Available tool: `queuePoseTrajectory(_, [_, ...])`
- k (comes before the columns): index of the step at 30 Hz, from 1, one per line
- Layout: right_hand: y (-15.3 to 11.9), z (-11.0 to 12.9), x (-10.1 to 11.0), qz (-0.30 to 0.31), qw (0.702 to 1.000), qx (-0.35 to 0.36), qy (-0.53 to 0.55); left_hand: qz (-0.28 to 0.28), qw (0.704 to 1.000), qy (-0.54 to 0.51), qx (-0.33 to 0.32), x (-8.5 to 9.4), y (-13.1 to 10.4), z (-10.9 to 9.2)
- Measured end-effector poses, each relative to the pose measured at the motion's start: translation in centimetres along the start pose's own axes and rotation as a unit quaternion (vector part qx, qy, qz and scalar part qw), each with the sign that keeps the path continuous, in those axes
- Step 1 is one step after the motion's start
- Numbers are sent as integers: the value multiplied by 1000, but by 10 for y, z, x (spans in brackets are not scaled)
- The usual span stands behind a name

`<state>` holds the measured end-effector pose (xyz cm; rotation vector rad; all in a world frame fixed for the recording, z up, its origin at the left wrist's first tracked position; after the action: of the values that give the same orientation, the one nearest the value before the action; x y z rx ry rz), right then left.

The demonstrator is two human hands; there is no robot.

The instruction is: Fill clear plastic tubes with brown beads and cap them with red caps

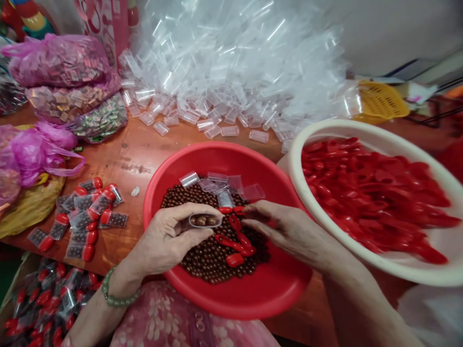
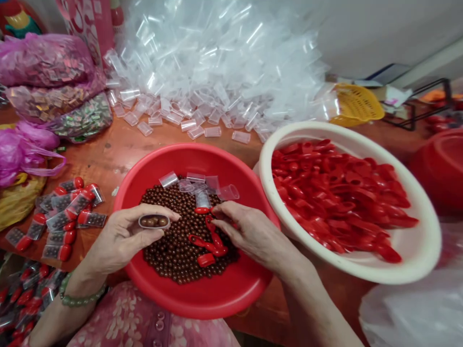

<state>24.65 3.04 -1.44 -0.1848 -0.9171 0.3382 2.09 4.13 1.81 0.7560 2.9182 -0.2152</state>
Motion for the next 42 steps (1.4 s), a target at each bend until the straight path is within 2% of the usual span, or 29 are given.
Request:
queuePoseTrajectory(5, [7, -6, -20, 73, 985, -31, -153, 5, 1000, 3, 18, -5, -1, 9])
queuePoseTrajectory(8, [12, -13, -34, 74, 967, -72, -234, -12, 1000, 0, 16, -6, -2, 13])
queuePoseTrajectory(12, [17, -16, -45, 66, 965, -85, -239, 1, 998, -48, 47, -9, -1, 19])
queuePoseTrajectory(15, [14, -11, -40, 45, 969, -66, -233, -5, 994, -98, 56, -9, -2, 22])
queuePoseTrajectory(17, [7, -5, -31, 30, 982, -39, -185, -6, 991, -123, 53, -9, -3, 21])
queuePoseTrajectory(19, [-2, 1, -20, -1, 999, -24, -37, -5, 988, -151, 43, -8, -6, 18])
queuePoseTrajectory(20, [-6, 4, -16, -17, 997, -28, 64, -2, 985, -168, 36, -8, -7, 16])
queuePoseTrajectory(22, [-14, 7, -11, -35, 964, -59, 255, 15, 980, -199, 25, -9, -10, 13])
queuePoseTrajectory(24, [-17, 12, -15, -18, 933, -91, 347, 28, 977, -209, 25, -9, -11, 13])
queuePoseTrajectory(25, [-17, 16, -18, -1, 929, -94, 359, 23, 978, -203, 29, -8, -11, 14])
queuePoseTrajectory(29, [-10, 26, -26, 32, 941, -83, 327, 2, 985, -167, 48, -5, -9, 19])
queuePoseTrajectory(32, [-7, 26, -28, 20, 916, -113, 385, 6, 986, -158, 49, -4, -9, 18])
queuePoseTrajectory(35, [-6, 31, -25, -5, 901, -93, 423, 8, 987, -149, 51, -5, -10, 17])
queuePoseTrajectory(37, [-5, 38, -23, -14, 914, -66, 399, 2, 988, -144, 48, -5, -9, 18])
queuePoseTrajectory(42, [-3, 53, -15, -49, 963, 25, 265, -57, 995, -67, 37, 0, -5, 28])
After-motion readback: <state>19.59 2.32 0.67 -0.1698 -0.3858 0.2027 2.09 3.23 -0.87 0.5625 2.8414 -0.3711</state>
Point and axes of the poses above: each hand's wrist, its own y-axis towards the middle knuckle, its own x-axis out of the back of the hand, z = x × y, the point moved 4 cm from there along y, towards the middle knuckle, and after that the axes turned 4 degrees about -x, right-handed, at the moved point
